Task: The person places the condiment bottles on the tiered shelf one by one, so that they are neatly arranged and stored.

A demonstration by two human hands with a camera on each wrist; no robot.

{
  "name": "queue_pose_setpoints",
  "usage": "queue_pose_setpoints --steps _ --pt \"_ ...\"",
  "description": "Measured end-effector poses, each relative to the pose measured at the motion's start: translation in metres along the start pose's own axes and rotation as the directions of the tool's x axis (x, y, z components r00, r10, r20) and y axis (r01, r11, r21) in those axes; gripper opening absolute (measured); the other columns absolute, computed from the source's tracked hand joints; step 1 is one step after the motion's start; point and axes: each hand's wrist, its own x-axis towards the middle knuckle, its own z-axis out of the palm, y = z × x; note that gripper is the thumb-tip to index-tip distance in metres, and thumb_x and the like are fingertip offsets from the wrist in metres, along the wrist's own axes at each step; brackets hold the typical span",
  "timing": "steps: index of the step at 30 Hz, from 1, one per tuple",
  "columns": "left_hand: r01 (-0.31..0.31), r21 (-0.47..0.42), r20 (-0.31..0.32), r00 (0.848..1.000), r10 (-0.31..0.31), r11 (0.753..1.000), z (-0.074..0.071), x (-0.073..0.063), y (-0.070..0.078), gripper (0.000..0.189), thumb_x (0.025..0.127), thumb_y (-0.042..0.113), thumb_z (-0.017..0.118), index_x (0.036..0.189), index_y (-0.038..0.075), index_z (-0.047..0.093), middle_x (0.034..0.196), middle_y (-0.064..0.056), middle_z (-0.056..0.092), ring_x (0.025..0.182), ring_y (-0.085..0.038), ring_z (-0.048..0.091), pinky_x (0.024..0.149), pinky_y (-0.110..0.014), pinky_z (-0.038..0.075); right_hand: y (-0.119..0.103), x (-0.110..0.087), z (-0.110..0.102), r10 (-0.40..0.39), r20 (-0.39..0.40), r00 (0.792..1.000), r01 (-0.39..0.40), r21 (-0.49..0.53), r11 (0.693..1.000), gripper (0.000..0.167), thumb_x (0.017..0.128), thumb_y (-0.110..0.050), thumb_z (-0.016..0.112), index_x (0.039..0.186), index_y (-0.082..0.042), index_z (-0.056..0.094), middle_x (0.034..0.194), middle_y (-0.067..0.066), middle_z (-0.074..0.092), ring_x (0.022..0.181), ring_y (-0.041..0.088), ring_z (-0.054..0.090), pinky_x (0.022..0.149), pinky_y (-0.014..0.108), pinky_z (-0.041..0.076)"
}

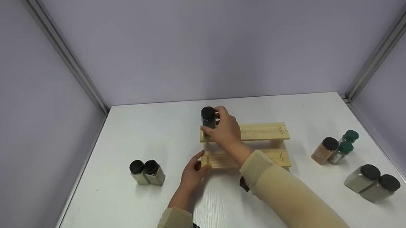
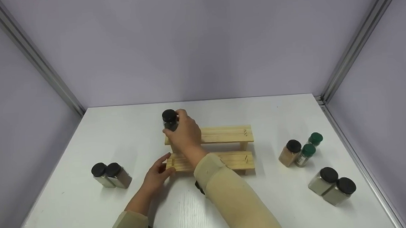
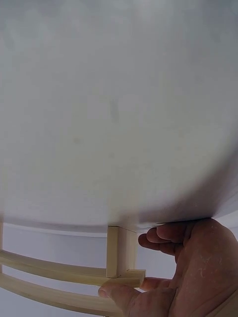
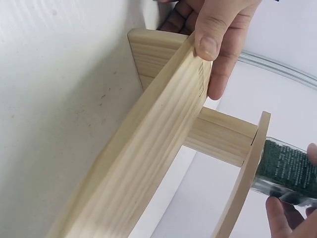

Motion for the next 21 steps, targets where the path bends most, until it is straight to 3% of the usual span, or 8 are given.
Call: queue_pose_setpoints --steps 12,21 --pt "0.008 -0.005 0.019 1.000 -0.008 1.000 -0.002 0.000 0.000 0.064 0.104 0.023 0.072 0.161 0.012 0.047 0.119 -0.012 0.062 0.102 -0.022 0.054 0.083 -0.035 0.050 -0.002 -0.002 0.000 -0.004 0.018 1.000 0.004 -0.017 1.000 0.073 0.085 -0.031 0.093 0.144 -0.010 0.055 0.127 0.014 0.070 0.107 0.029 0.071 0.089 0.048 0.055" --pt "0.013 0.024 0.026 1.000 -0.013 1.000 0.003 0.000 -0.002 0.063 0.104 0.025 0.072 0.161 0.014 0.048 0.130 -0.014 0.060 0.113 -0.026 0.054 0.095 -0.043 0.049 0.007 -0.016 -0.009 0.050 0.037 0.998 -0.053 0.068 0.996 0.089 0.082 -0.031 0.095 0.154 -0.012 0.045 0.142 0.013 0.059 0.117 0.033 0.066 0.092 0.048 0.055"
